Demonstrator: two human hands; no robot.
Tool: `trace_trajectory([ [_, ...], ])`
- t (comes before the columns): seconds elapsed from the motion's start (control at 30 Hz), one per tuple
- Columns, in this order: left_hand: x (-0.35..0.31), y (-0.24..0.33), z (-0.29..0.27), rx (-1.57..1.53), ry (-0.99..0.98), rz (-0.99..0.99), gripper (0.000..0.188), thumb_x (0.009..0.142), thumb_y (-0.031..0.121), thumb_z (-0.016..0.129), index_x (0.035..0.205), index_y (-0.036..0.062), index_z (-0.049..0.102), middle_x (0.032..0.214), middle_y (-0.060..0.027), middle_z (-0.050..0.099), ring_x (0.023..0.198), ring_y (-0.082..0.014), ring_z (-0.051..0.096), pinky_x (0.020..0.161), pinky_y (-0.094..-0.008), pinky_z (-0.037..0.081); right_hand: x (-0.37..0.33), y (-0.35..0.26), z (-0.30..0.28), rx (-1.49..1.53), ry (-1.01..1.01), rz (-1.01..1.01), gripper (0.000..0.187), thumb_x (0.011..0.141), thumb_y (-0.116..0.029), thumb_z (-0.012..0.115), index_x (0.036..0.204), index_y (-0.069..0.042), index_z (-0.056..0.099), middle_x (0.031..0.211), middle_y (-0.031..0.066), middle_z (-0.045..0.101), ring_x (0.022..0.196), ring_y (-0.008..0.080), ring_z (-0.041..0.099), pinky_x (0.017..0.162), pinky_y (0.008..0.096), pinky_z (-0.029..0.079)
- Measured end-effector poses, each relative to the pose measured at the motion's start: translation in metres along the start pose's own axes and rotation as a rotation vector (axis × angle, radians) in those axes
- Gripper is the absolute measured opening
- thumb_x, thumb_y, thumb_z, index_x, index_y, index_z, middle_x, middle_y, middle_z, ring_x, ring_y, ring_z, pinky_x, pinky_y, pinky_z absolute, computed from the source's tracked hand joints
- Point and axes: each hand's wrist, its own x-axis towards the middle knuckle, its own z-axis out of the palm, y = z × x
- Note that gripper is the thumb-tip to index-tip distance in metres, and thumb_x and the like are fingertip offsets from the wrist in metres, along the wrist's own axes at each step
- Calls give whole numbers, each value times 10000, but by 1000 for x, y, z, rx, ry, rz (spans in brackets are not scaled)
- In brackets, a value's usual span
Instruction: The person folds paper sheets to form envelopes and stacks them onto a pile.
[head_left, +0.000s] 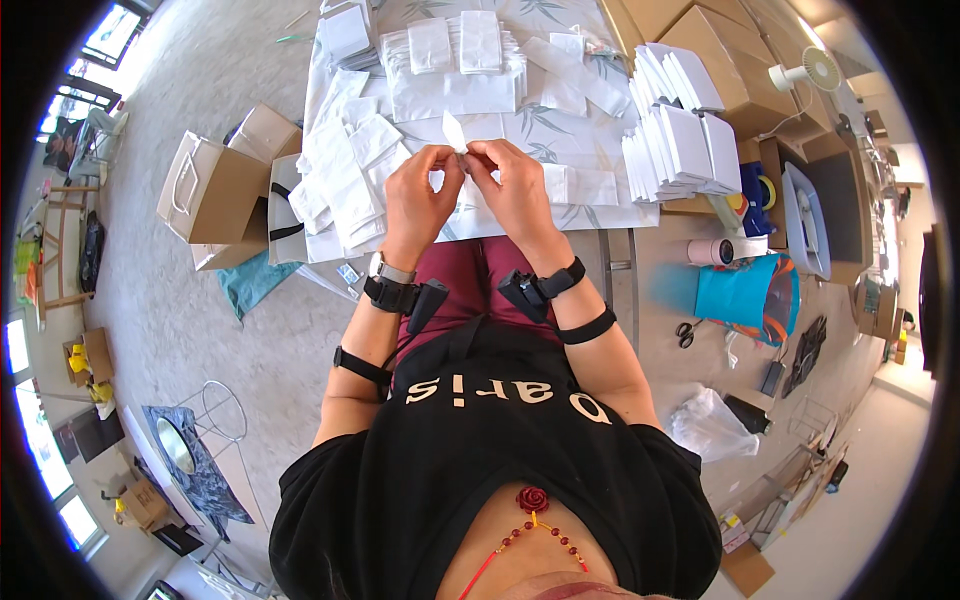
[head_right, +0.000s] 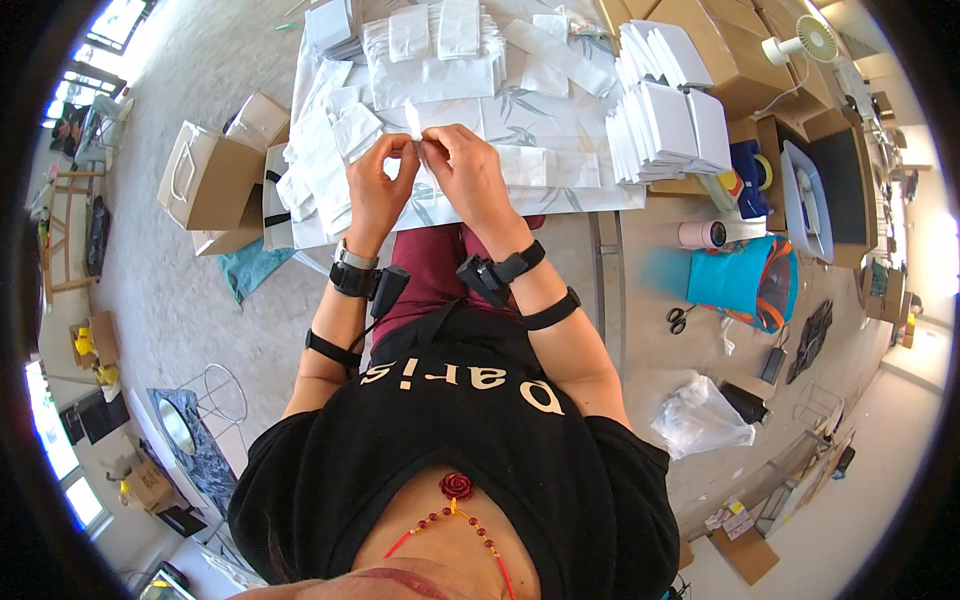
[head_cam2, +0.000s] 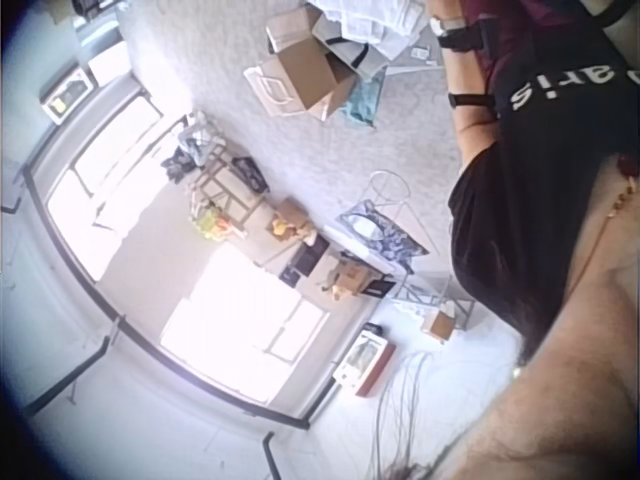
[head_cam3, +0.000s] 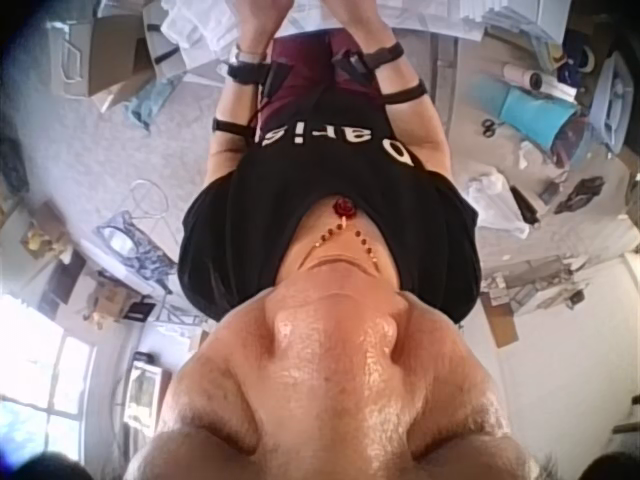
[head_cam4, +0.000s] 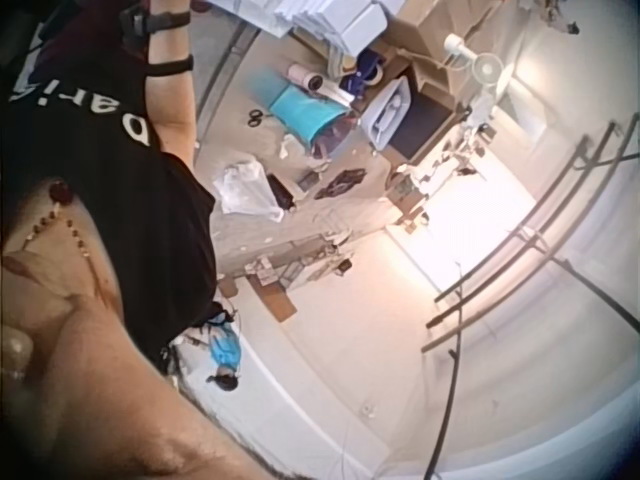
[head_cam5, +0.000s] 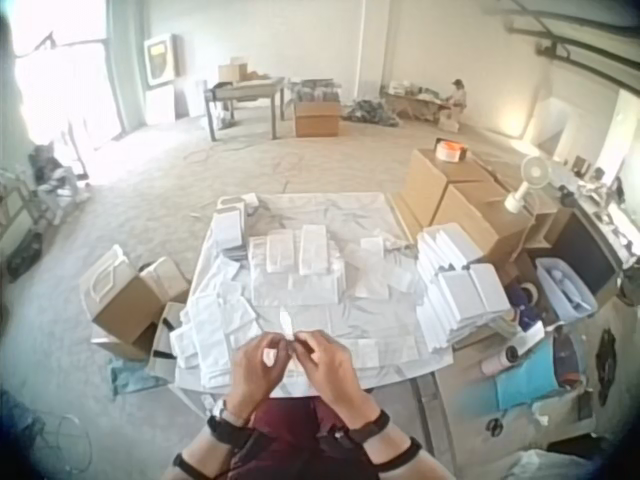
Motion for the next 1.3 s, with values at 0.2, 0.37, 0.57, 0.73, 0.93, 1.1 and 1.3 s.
trace_trajectory([
  [0.2,-1,-2,3,22,-19,20,74,887,69,740,938,45,694,826,-104,736,780,-267,733,706,-367,557,-1,2,0,-43,14,-15,133,911,-13,722,1037,14,691,927,151,711,789,297,729,699,359,578],
  [0.37,0,-1,3,61,-26,50,70,886,74,734,927,52,681,809,-96,726,765,-277,718,700,-383,543,-1,3,1,-84,32,-42,132,894,-6,729,1019,12,688,921,152,712,789,294,736,696,362,587],
  [0.57,0,-5,0,92,2,62,79,866,59,730,924,53,677,808,-96,727,761,-279,718,697,-386,540,0,1,-2,-116,44,-49,136,873,17,733,1000,8,685,922,149,717,779,283,739,691,359,588],
  [0.73,2,-7,-3,87,35,36,80,869,52,724,931,43,676,803,-109,727,757,-281,724,694,-379,546,-1,13,0,-56,93,14,120,880,28,719,992,14,680,913,145,717,767,250,738,696,329,582],
  [0.93,10,-11,-2,39,112,-33,97,941,76,694,1006,6,681,858,-136,752,815,-259,759,710,-329,571,-9,38,7,201,182,290,72,966,-8,666,1023,34,655,926,107,726,789,180,750,725,296,585],
  [1.1,20,-19,9,-126,135,-183,158,1012,100,637,1086,-37,666,900,-123,760,864,-188,764,737,-291,578,-20,66,5,552,301,449,128,1042,-54,588,1112,52,606,980,124,704,857,215,762,787,306,619],
  [1.3,15,-63,17,-637,281,-442,191,1050,115,589,1126,-53,638,994,-95,728,882,-181,743,817,-314,611,-56,123,-2,789,471,707,192,1054,-90,576,1179,56,572,1046,135,680,912,255,757,820,345,632],
])
